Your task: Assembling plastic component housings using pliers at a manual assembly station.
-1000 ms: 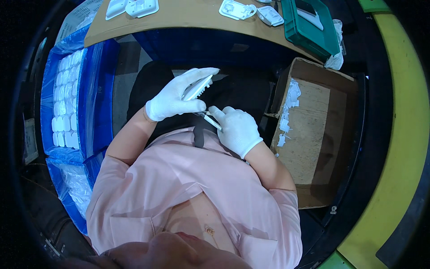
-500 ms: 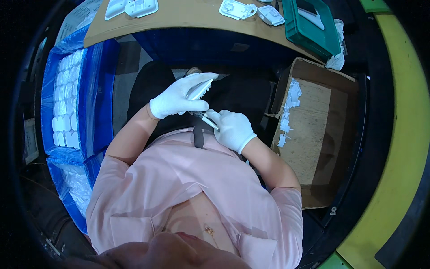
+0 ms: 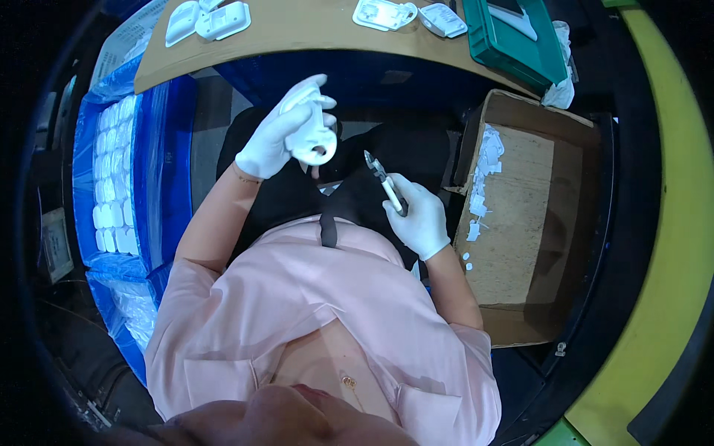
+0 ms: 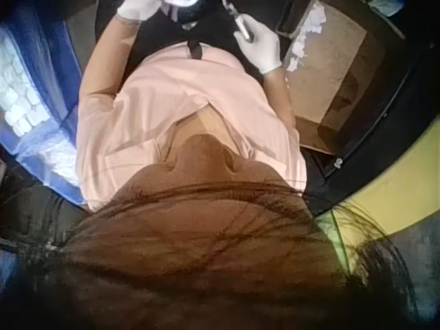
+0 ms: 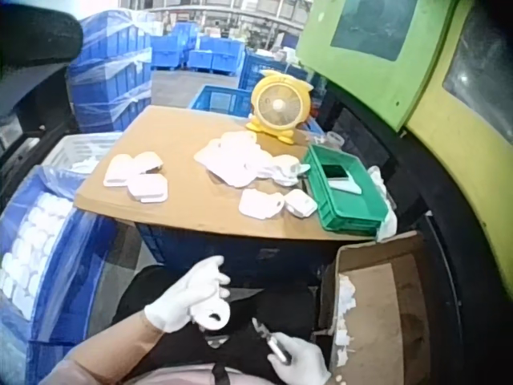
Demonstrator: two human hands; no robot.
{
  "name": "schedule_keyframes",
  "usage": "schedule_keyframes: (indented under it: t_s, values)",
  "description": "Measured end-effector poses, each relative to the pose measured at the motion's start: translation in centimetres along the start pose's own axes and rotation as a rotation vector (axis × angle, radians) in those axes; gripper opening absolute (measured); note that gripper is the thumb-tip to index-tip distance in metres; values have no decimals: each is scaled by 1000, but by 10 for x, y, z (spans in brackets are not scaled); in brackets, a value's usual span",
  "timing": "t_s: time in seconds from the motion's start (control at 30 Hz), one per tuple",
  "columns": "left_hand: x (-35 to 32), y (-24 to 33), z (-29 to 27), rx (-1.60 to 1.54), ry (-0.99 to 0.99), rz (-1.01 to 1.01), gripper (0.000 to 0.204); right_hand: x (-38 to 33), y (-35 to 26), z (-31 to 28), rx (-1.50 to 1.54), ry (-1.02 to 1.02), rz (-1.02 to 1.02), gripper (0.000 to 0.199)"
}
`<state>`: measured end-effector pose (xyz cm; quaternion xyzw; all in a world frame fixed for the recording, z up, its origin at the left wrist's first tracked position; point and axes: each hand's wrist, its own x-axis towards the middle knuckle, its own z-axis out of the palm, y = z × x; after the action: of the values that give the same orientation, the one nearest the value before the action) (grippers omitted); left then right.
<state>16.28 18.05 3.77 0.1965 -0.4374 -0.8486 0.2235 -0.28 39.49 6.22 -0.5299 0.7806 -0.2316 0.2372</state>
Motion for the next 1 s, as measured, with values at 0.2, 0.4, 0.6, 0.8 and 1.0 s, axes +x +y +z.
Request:
schedule_keyframes:
  t_s: [0.2, 0.4, 0.6, 0.8, 1.0]
  values:
    - [74, 21, 5, -35, 219, 197, 99, -6, 9, -5, 9, 81, 61, 45]
    - [170, 42, -46, 1359, 872, 736, 94, -14, 16, -9, -90, 56, 121, 46]
    - [180, 36, -73, 1949, 755, 776, 67, -18, 51, -27, -51, 232, 262, 42]
    - [178, 42, -57, 1989, 682, 682, 53, -6, 160, -45, 98, 711, 484, 36]
    - [180, 37, -53, 2033, 662, 672, 50, -2, 290, -19, 1049, 883, 867, 12]
